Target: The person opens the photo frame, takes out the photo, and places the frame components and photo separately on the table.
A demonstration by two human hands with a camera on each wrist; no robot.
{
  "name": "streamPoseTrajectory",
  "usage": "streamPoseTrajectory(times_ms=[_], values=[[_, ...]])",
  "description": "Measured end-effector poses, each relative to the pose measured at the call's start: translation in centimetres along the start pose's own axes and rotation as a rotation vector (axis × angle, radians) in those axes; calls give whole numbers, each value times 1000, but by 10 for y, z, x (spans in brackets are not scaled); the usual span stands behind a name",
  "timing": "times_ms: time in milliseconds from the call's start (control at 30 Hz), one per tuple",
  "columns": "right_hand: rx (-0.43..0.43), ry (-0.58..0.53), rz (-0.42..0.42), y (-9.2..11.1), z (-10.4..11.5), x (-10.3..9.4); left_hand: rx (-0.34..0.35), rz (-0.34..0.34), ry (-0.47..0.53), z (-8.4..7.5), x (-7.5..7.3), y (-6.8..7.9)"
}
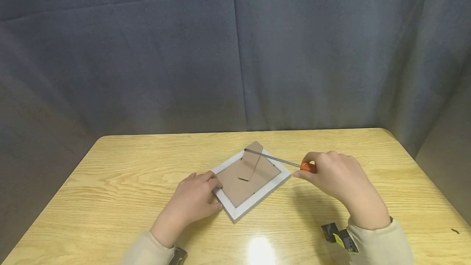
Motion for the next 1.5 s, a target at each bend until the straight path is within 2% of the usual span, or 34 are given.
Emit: streamPoseTrajectory(times_ms=[333,467,667,933,1067,1500], values=[[-10,-4,0,-2,4,3,39,-28,-101,-14,2,2],[-6,-8,2,-2,4,4,41,-20,-88,-16,3,3],[-7,-6,2,-2,4,4,31,48,9,-10,8,2],[-9,-10,4,-3,4,4,-72,176,107,9,17,2],[-9,-12,6,-3,3,5,-101,218,114,12,19,4],[-13,-11,25,-5,5,8,-150,140,-14,11,16,1]])
Point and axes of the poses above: each hand's wrist, its own y-axis away from the middle knuckle, its own x-axis out of the palm, z = x × y, the point moved 10 cm from there along -y, towards the middle knuckle, and after that the axes turned 10 degrees about -x, right-handed, at the moved point
